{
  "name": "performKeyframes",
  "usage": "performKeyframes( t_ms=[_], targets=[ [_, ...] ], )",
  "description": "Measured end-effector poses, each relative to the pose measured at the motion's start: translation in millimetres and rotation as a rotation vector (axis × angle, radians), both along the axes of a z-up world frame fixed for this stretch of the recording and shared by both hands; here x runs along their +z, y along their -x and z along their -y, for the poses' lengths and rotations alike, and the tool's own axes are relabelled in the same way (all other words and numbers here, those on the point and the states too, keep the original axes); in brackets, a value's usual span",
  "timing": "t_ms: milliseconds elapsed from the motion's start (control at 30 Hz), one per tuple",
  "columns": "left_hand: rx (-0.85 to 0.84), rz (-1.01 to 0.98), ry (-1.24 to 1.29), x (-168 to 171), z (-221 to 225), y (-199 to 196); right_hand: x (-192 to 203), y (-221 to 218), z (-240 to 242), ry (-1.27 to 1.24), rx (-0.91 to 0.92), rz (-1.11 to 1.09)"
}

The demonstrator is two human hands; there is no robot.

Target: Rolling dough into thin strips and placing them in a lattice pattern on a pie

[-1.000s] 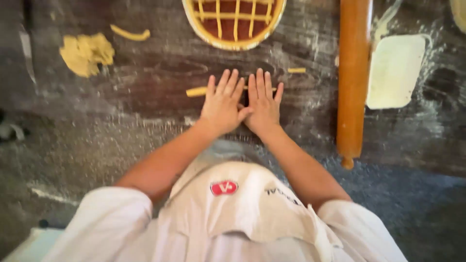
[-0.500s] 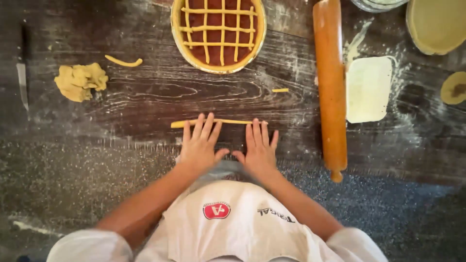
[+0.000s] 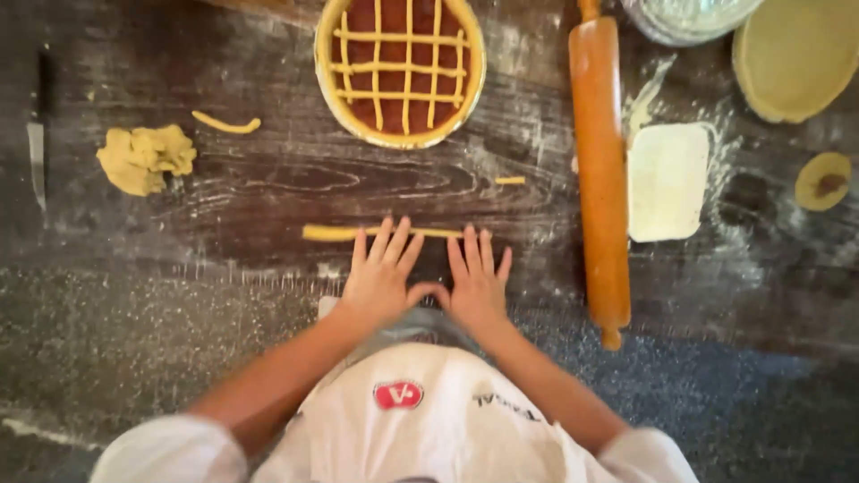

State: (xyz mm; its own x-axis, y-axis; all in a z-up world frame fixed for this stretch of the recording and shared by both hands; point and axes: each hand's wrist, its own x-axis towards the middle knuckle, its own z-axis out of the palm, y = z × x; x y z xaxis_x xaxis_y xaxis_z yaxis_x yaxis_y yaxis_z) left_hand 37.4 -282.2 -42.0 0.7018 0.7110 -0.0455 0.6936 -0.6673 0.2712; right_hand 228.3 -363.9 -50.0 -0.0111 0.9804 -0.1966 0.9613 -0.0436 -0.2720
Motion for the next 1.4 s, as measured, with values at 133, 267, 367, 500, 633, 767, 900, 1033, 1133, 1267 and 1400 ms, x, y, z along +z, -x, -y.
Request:
performKeyframes(
  t_ms=[133,267,367,500,633,767,900,1033,1133,1267,1400],
  targets=[
    [0.044,-0.139,0.095,1.6,-26.8,-8.1,-5.2,-9.0,-23.6,0.089,-0.069,0.025],
    [0.074,-0.151,0.122,-2.7,-42.9,-3.8,9.4,-19.3,-31.2,0.000,-0.158,-0.003],
    [0.046,0.203,-0.190,-46.5,-2.9,23.9,-18.6,-46.6,14.9,-0.166,-0.101,0.023],
    [0.055,0.285,-0.269,-54.3,-37.8,8.8,-47.5,-76.4,-12.4,-0.254,-0.124,0.152],
    [-0.015,0.259,0.087,-26.4,-72.0,-14.5,13.5,-75.2,-50.7,-0.013,-0.260,-0.176],
    [-0.037,0.290,0.846,29.4,-117.2,-8.7,85.6,-49.0,-95.5,0.150,-0.708,-0.984],
    [0.098,0.349,1.275,62.0,-151.6,18.6,135.0,-30.8,-153.5,0.171,-0.730,-1.002],
    [0.364,0.497,1.149,50.3,-197.4,40.0,109.8,-16.7,-199.7,0.117,-0.782,-1.029],
    [0.322,0.266,0.678,2.6,-226.3,42.3,79.1,-13.3,-219.0,0.058,-0.759,-0.858],
    [0.235,0.150,0.418,-9.3,-239.3,36.1,35.9,-19.4,-223.7,-0.175,-0.474,-0.405],
    [0.227,0.135,0.505,-8.2,-241.7,29.5,3.1,-33.8,-221.3,-0.242,-0.375,-0.240]
  ],
)
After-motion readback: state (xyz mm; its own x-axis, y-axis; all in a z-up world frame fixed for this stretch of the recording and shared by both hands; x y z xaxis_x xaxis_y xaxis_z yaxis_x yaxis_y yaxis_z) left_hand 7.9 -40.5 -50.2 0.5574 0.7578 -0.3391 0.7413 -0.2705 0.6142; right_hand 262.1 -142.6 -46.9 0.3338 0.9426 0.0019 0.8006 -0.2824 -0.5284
